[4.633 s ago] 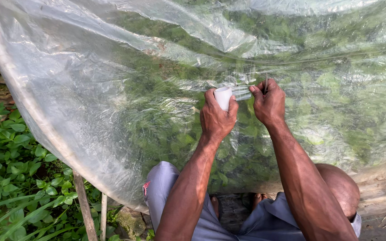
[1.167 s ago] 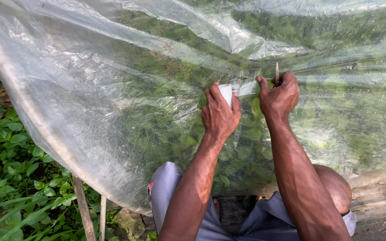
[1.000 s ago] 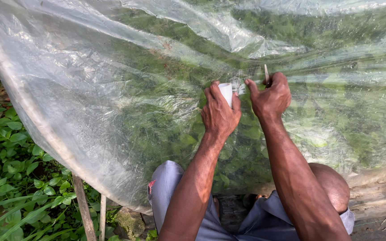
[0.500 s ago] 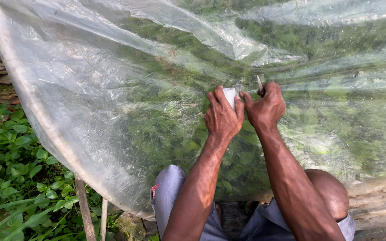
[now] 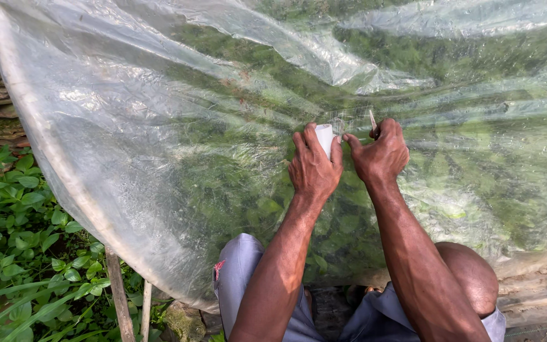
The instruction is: The person sits on the ground and uses scissors to cut pieces of clear tape, then applies them to a plastic sheet covering a greenhouse tunnel. They walk between tunnels and repeat the taping process at another location.
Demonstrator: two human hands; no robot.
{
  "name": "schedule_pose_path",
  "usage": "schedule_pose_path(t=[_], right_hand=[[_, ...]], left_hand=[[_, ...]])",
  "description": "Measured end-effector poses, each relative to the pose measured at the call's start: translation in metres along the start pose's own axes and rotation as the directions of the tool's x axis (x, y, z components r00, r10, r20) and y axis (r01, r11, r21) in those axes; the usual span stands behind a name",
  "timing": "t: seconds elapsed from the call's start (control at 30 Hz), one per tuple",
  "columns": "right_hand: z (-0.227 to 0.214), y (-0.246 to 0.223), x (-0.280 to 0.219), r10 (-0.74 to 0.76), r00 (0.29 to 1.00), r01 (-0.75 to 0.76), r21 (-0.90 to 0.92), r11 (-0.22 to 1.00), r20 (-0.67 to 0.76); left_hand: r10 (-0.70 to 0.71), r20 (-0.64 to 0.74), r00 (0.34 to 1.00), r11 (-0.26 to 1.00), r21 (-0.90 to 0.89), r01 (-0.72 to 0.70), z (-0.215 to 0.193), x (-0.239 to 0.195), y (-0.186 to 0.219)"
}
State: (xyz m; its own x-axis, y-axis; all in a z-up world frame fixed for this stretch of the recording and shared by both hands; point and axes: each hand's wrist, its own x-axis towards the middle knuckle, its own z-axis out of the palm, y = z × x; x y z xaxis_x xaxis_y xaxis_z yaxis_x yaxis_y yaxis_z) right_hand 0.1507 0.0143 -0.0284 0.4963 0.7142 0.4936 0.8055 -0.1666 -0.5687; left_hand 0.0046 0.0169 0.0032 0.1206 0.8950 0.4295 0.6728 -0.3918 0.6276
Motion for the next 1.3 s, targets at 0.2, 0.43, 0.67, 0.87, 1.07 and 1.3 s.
schedule_pose_path(t=[0.2, 0.43, 0.67, 0.87, 1.07, 1.3], right_hand=[[0.001, -0.01, -0.003, -0.009, 0.997, 0.011, -0.028, 1.0, 0.074], [-0.013, -0.02, -0.001, 0.049, 0.997, -0.048, -0.026, 0.999, 0.063], [-0.012, -0.028, 0.001, -0.002, 0.999, 0.004, -0.033, 0.999, 0.05], [-0.012, -0.007, 0.004, 0.099, 0.993, -0.095, -0.071, 0.993, 0.063], [-0.009, 0.02, 0.013, 0.167, 0.984, -0.161, -0.097, 0.982, 0.057], [-0.005, 0.029, 0.013, 0.155, 0.986, -0.151, -0.062, 0.987, 0.068]], left_hand=[[-0.066, 0.064, 0.996, 0.998, 0.018, 0.065, -0.002, -0.001, 0.003], [-0.071, 0.033, 0.997, 0.997, 0.003, 0.071, -0.01, -0.004, 0.009], [-0.047, 0.016, 0.999, 0.999, -0.019, 0.048, -0.012, -0.001, 0.013], [-0.048, 0.012, 0.999, 0.999, 0.008, 0.048, -0.002, -0.003, 0.003], [-0.053, 0.027, 0.998, 0.998, 0.03, 0.052, 0.002, -0.003, -0.004], [-0.047, 0.029, 0.998, 0.998, 0.029, 0.047, 0.007, -0.005, -0.005]])
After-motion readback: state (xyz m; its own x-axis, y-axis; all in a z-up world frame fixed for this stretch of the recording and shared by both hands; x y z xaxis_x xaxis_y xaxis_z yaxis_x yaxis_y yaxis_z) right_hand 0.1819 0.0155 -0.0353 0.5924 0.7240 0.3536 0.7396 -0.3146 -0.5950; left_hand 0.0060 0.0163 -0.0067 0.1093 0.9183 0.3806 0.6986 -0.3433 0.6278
